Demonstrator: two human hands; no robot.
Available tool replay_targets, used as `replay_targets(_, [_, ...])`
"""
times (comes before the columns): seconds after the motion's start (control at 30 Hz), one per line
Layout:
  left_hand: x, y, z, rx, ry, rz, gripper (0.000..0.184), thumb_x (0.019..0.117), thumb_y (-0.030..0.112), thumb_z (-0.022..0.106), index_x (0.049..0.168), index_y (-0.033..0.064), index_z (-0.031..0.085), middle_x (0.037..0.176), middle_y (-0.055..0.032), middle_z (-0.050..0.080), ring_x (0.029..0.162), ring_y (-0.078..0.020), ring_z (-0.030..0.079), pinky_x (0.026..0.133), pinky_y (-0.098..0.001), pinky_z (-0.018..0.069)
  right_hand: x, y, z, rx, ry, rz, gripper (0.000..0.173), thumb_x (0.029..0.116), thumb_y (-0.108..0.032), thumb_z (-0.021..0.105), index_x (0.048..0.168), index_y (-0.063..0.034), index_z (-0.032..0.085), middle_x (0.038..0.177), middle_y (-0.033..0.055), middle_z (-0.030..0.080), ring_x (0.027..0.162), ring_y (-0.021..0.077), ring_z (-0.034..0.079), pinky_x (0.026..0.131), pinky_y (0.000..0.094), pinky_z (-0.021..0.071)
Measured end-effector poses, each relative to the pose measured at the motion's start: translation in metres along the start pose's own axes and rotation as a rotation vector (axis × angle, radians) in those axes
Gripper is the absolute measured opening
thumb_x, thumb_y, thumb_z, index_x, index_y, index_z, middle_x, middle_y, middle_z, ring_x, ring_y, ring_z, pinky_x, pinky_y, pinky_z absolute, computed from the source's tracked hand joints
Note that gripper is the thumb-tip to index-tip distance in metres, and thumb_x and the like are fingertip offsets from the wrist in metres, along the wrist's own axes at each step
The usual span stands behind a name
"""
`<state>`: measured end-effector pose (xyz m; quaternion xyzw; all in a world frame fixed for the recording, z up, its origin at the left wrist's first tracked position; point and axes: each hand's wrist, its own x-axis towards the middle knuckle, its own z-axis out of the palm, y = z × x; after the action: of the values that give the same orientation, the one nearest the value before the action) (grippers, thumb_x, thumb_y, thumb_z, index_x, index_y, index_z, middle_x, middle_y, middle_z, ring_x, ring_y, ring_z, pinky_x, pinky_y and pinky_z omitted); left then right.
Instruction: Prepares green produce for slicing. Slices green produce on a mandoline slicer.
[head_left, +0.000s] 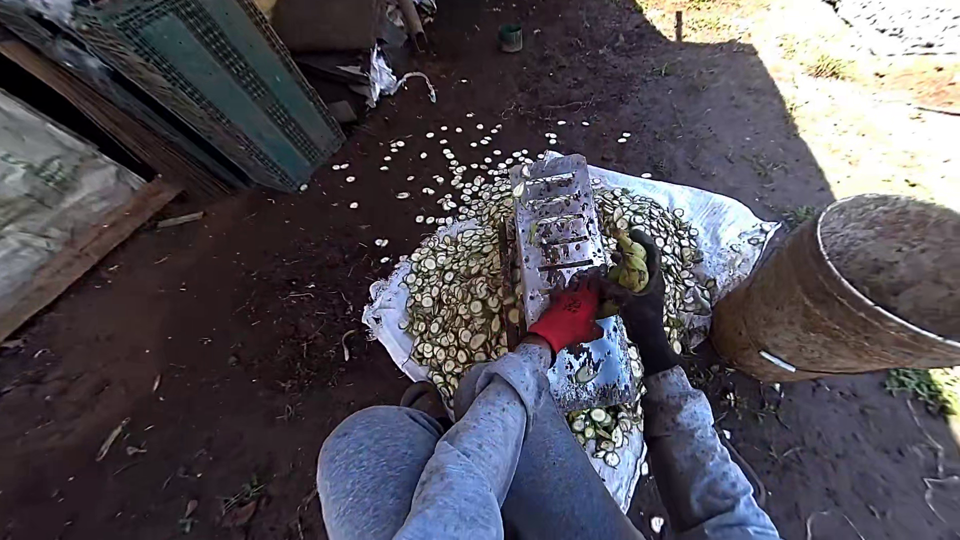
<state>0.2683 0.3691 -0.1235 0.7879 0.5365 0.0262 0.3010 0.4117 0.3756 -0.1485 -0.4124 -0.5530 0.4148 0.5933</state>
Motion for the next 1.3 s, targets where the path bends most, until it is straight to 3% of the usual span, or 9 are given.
replay_targets(0.13, [-0.026, -0.030, -0.048, -0.252, -0.054, 0.046, 0.076, 0.0893, 0.014, 0.079, 0.156, 0.0085, 0.042, 0.152, -0.0199, 0.050, 0.138, -0.0389, 0.049, 0.112, -0.0590, 0.0391, -0.055, -0.006, -0.033, 0.015, 0.078, 0.082, 0.087, 0.0663, -0.002, 0.078, 0.145, -0.0025, 0.042, 0.123, 0.0093, 0.065, 0.104, 0.0173, 0.068, 0.087, 0.0346, 0.0609])
replay_targets(0.23, [-0.049, -0.049, -0.058, -0.603, 0.386, -0.120, 0.062, 0.0990, 0.009, 0.064, 0.156, 0.0159, 0.041, 0.149, -0.0161, 0.054, 0.126, -0.0381, 0.059, 0.099, -0.0570, 0.0501, -0.078, -0.008, -0.033, -0.016, 0.179, 0.063, 0.083, 0.0683, -0.004, 0.077, 0.141, 0.0082, 0.037, 0.114, 0.0096, 0.066, 0.096, 0.0145, 0.070, 0.083, 0.0310, 0.0621])
replay_targets(0.4, [-0.029, -0.042, -0.052, -0.404, 0.683, -0.223, 0.054, 0.0992, 0.010, 0.060, 0.152, 0.0113, 0.047, 0.146, -0.0214, 0.055, 0.128, -0.0434, 0.057, 0.103, -0.0613, 0.0466, 0.062, 0.034, 0.016, -0.158, 0.210, -0.132, 0.080, 0.0672, 0.000, 0.072, 0.142, 0.0005, 0.045, 0.120, 0.0113, 0.063, 0.096, 0.0140, 0.066, 0.081, 0.0311, 0.0589])
replay_targets(0.5, [-0.005, -0.050, -0.057, -0.251, 0.541, -0.420, 0.065, 0.0976, 0.021, 0.065, 0.157, 0.0091, 0.041, 0.155, -0.0270, 0.043, 0.137, -0.0466, 0.048, 0.108, -0.0631, 0.0404, 0.110, 0.035, 0.037, -0.305, 0.215, -0.209, 0.081, 0.0685, 0.000, 0.071, 0.145, 0.0022, 0.044, 0.131, 0.0198, 0.061, 0.108, 0.0221, 0.065, 0.091, 0.0369, 0.0564])
replay_targets(0.6, [-0.001, -0.063, -0.054, -0.212, 0.215, -0.535, 0.068, 0.0993, 0.031, 0.065, 0.153, -0.0030, 0.038, 0.142, -0.0308, 0.054, 0.130, -0.0459, 0.055, 0.106, -0.0637, 0.0431, 0.030, 0.014, 0.009, -0.270, 0.162, -0.092, 0.086, 0.0715, -0.002, 0.072, 0.151, -0.0078, 0.038, 0.127, 0.0114, 0.063, 0.101, 0.0200, 0.066, 0.082, 0.0381, 0.0592])
replay_targets(0.73, [-0.004, -0.065, -0.056, -0.173, -0.054, -0.497, 0.055, 0.0982, 0.032, 0.068, 0.137, -0.0046, 0.054, 0.134, -0.0285, 0.059, 0.127, -0.0441, 0.057, 0.102, -0.0647, 0.0454, -0.058, 0.003, -0.024, -0.172, 0.279, 0.019, 0.084, 0.0661, 0.001, 0.071, 0.142, 0.0099, 0.036, 0.110, 0.0090, 0.067, 0.091, 0.0129, 0.071, 0.079, 0.0298, 0.0626])
replay_targets(0.87, [0.002, -0.067, -0.047, -0.079, -0.045, -0.499, 0.068, 0.0909, 0.027, 0.077, 0.142, -0.0070, 0.048, 0.130, -0.0289, 0.061, 0.122, -0.0444, 0.061, 0.099, -0.0632, 0.0482, 0.048, 0.028, 0.013, -0.259, 0.209, -0.092, 0.080, 0.0672, 0.000, 0.071, 0.142, -0.0017, 0.043, 0.115, 0.0087, 0.065, 0.090, 0.0128, 0.067, 0.076, 0.0305, 0.0591])
replay_targets(1.03, [-0.001, -0.071, -0.047, -0.088, -0.018, -0.487, 0.072, 0.0895, 0.024, 0.078, 0.145, -0.0071, 0.045, 0.134, -0.0283, 0.060, 0.125, -0.0437, 0.059, 0.103, -0.0619, 0.0466, 0.178, 0.057, 0.063, -0.408, 0.228, -0.330, 0.080, 0.0688, 0.001, 0.071, 0.145, 0.0038, 0.045, 0.133, 0.0212, 0.060, 0.111, 0.0252, 0.065, 0.092, 0.0381, 0.0556])
replay_targets(1.3, [-0.010, -0.062, -0.051, -0.133, 0.014, -0.537, 0.068, 0.0886, 0.021, 0.078, 0.146, -0.0001, 0.048, 0.131, -0.0256, 0.062, 0.120, -0.0451, 0.061, 0.094, -0.0646, 0.0499, -0.038, 0.024, 0.010, -0.214, 0.273, -0.204, 0.078, 0.0699, 0.001, 0.072, 0.139, 0.0094, 0.036, 0.114, 0.0080, 0.066, 0.097, 0.0118, 0.069, 0.086, 0.0300, 0.0616])
